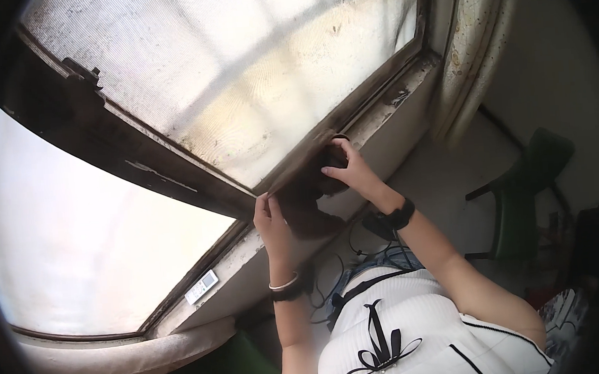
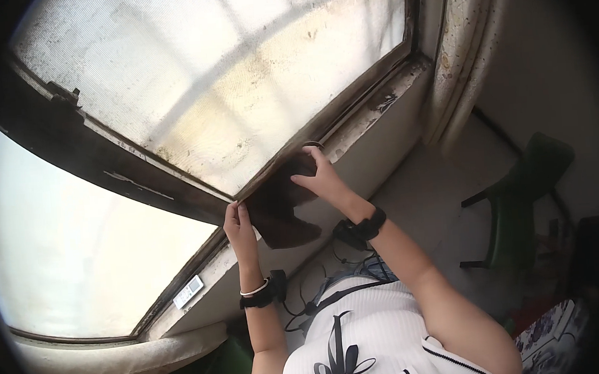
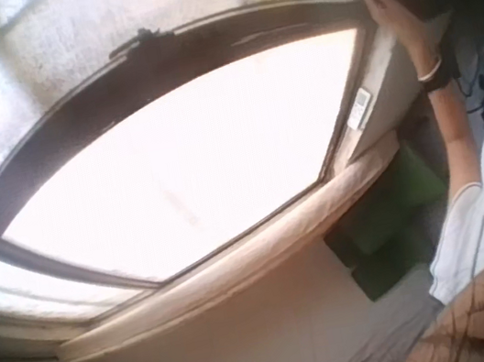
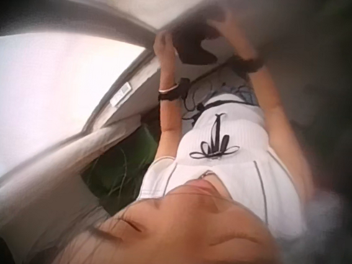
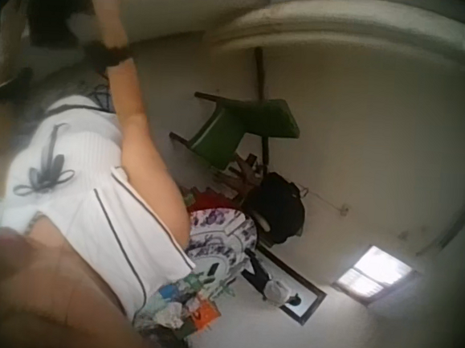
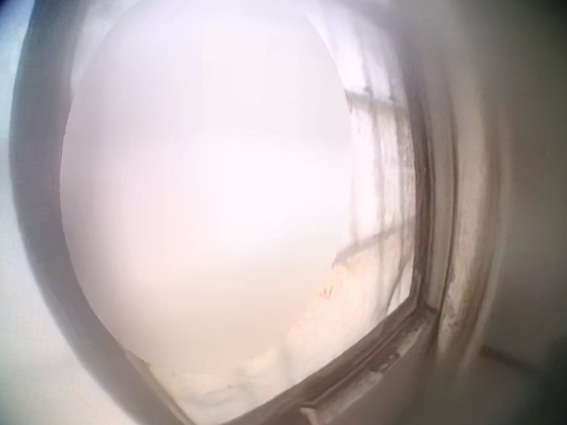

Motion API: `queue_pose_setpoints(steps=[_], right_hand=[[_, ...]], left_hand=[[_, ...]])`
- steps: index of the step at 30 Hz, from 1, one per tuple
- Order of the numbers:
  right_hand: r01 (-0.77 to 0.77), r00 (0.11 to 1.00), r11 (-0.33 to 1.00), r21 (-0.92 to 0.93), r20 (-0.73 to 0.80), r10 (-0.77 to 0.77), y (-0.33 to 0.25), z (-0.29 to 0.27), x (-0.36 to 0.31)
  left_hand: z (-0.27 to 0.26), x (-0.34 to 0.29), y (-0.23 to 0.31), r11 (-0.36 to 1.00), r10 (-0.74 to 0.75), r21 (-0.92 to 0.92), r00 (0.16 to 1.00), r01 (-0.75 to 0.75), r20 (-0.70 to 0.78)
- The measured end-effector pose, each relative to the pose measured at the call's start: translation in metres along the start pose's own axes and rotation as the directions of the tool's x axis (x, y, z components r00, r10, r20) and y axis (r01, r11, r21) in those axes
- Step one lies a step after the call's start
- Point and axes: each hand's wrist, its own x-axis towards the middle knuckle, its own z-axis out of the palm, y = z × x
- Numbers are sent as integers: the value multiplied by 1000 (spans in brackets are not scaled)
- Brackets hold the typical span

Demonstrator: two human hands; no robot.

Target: The person cleans a window by wiping the frame and mesh screen with a cloth, repeatedly folding and repositioning the cloth to scrub different sections.

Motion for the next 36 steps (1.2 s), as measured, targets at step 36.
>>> queue_pose_setpoints(steps=[36], right_hand=[[263, 883, 685, -679, -115, -454, -83, -76, 24]], left_hand=[[111, 5, 28, 937, 114, 146, 672, -318, 732]])
